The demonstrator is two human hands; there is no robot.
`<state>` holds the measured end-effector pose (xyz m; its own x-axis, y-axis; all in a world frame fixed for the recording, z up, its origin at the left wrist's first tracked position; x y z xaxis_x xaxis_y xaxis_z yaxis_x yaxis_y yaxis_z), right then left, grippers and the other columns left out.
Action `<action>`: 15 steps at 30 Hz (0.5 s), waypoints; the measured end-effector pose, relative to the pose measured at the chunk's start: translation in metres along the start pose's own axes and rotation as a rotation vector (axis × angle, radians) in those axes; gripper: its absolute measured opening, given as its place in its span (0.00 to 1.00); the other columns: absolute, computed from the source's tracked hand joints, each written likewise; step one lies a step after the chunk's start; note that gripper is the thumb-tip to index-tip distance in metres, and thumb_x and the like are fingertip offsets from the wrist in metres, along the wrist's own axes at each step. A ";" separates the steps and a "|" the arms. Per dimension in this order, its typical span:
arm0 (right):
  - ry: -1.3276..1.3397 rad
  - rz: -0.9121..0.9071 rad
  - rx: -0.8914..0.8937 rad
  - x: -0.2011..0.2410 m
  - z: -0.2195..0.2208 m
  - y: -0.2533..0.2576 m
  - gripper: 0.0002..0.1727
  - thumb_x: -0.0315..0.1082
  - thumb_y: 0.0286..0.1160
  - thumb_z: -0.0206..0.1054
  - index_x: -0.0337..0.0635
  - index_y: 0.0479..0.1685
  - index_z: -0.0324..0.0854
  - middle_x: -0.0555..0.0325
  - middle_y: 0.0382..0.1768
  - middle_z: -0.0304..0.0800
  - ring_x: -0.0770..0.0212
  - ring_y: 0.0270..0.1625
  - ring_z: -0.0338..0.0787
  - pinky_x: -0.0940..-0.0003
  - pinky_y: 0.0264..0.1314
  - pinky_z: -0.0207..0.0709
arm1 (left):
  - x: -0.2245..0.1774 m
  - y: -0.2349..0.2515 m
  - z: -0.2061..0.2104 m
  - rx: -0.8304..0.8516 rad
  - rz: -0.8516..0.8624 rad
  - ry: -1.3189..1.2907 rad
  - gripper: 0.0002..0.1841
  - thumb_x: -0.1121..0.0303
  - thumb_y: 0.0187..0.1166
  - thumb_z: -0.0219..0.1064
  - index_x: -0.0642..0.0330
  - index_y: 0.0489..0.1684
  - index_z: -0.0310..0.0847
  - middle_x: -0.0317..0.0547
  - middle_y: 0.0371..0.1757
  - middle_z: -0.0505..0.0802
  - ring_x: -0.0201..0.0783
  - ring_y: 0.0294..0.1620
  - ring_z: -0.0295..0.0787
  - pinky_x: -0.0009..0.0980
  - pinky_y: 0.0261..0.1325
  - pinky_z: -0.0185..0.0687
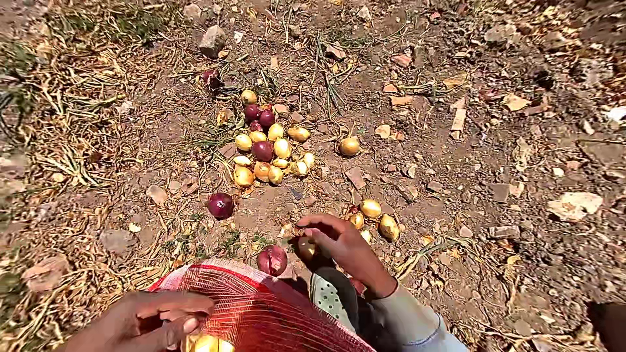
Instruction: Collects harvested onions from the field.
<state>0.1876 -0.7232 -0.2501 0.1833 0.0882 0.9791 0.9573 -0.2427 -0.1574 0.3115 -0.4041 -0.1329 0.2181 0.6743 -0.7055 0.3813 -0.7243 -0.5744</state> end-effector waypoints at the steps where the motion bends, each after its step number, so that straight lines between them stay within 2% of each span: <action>1: -0.331 0.068 -0.227 -0.018 -0.039 -0.004 0.17 0.38 0.80 0.69 0.62 0.66 0.87 0.64 0.58 0.92 0.62 0.55 0.92 0.57 0.55 0.90 | -0.017 0.017 0.002 -0.167 0.116 -0.178 0.16 0.60 0.85 0.66 0.54 0.63 0.90 0.46 0.49 0.98 0.39 0.41 0.97 0.35 0.46 0.95; 2: -0.618 0.165 -0.350 -0.038 -0.071 -0.008 0.25 0.36 0.74 0.72 0.62 0.74 0.82 0.51 0.65 0.86 0.46 0.61 0.88 0.41 0.55 0.85 | -0.029 0.042 0.009 -0.345 0.195 -0.219 0.15 0.61 0.85 0.66 0.54 0.62 0.90 0.46 0.49 0.97 0.41 0.41 0.96 0.36 0.44 0.96; 3: -0.785 0.273 -0.393 -0.060 -0.097 -0.013 0.32 0.35 0.69 0.75 0.60 0.78 0.79 0.35 0.71 0.80 0.29 0.65 0.83 0.26 0.55 0.79 | -0.034 0.075 0.022 -0.495 0.210 -0.125 0.15 0.58 0.83 0.67 0.51 0.61 0.89 0.42 0.49 0.97 0.38 0.41 0.96 0.35 0.45 0.96; 4: -0.878 0.357 -0.389 -0.083 -0.114 -0.017 0.36 0.35 0.67 0.77 0.62 0.81 0.76 0.28 0.72 0.76 0.20 0.67 0.78 0.19 0.54 0.75 | -0.032 0.115 0.040 -0.561 0.167 0.031 0.15 0.55 0.81 0.69 0.49 0.59 0.90 0.39 0.52 0.95 0.36 0.45 0.94 0.35 0.49 0.94; 5: -0.940 0.416 -0.350 -0.102 -0.122 -0.021 0.37 0.37 0.68 0.76 0.65 0.83 0.74 0.27 0.70 0.77 0.19 0.68 0.77 0.20 0.54 0.76 | -0.024 0.159 0.065 -0.503 0.073 0.183 0.18 0.51 0.80 0.69 0.48 0.61 0.90 0.43 0.58 0.93 0.38 0.53 0.92 0.39 0.58 0.90; 6: -0.984 0.435 -0.311 -0.114 -0.122 -0.026 0.37 0.38 0.70 0.75 0.67 0.84 0.72 0.27 0.67 0.80 0.19 0.66 0.79 0.23 0.54 0.78 | -0.016 0.202 0.093 -0.319 -0.034 0.296 0.22 0.49 0.80 0.67 0.47 0.68 0.87 0.49 0.69 0.87 0.46 0.67 0.86 0.47 0.72 0.82; 7: -1.004 0.425 -0.300 -0.121 -0.120 -0.030 0.37 0.38 0.71 0.75 0.67 0.85 0.71 0.28 0.66 0.81 0.21 0.66 0.80 0.25 0.56 0.79 | -0.013 0.234 0.121 -0.121 -0.095 0.371 0.26 0.50 0.80 0.68 0.48 0.75 0.81 0.55 0.79 0.80 0.54 0.77 0.79 0.55 0.78 0.75; 8: -1.002 0.413 -0.298 -0.125 -0.117 -0.033 0.37 0.40 0.72 0.75 0.65 0.86 0.71 0.29 0.67 0.81 0.22 0.67 0.81 0.27 0.58 0.79 | -0.013 0.254 0.143 0.038 -0.119 0.419 0.30 0.52 0.79 0.70 0.48 0.81 0.76 0.59 0.84 0.74 0.60 0.82 0.72 0.62 0.78 0.72; 10: -1.013 0.446 -0.247 -0.135 -0.117 -0.027 0.38 0.47 0.76 0.72 0.62 0.89 0.66 0.32 0.69 0.81 0.27 0.65 0.84 0.30 0.59 0.81 | -0.013 0.271 0.169 0.168 -0.089 0.467 0.37 0.60 0.72 0.78 0.46 0.86 0.69 0.61 0.91 0.63 0.70 0.85 0.65 0.69 0.73 0.74; 12: -1.014 0.476 -0.167 -0.141 -0.124 -0.010 0.38 0.54 0.75 0.72 0.64 0.88 0.66 0.35 0.63 0.85 0.31 0.57 0.90 0.30 0.53 0.82 | -0.005 0.277 0.170 0.181 -0.025 0.447 0.37 0.65 0.69 0.79 0.47 0.84 0.71 0.61 0.90 0.64 0.69 0.84 0.67 0.66 0.73 0.76; 13: -0.971 0.470 -0.132 -0.140 -0.128 -0.001 0.37 0.54 0.73 0.73 0.64 0.85 0.69 0.36 0.58 0.88 0.32 0.53 0.92 0.29 0.50 0.83 | 0.001 0.277 0.162 0.162 0.010 0.377 0.33 0.68 0.68 0.79 0.49 0.78 0.77 0.60 0.87 0.70 0.65 0.82 0.71 0.62 0.75 0.76; 15: -0.764 0.396 -0.099 -0.126 -0.133 0.024 0.37 0.58 0.70 0.75 0.62 0.81 0.72 0.43 0.51 0.93 0.39 0.51 0.93 0.31 0.53 0.84 | 0.012 0.274 0.129 0.059 0.033 0.105 0.21 0.70 0.65 0.77 0.59 0.59 0.86 0.59 0.71 0.84 0.55 0.72 0.81 0.54 0.74 0.78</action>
<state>0.1578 -0.8683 -0.3600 0.6328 0.5960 0.4943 0.7741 -0.4721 -0.4217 0.3033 -0.6130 -0.3524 0.3237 0.6588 -0.6791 0.3195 -0.7517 -0.5769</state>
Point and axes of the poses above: each hand's wrist, its own y-axis towards the middle knuckle, its own z-axis out of the palm, x = y × z, the point moved 7 cm from there along y, towards the middle knuckle
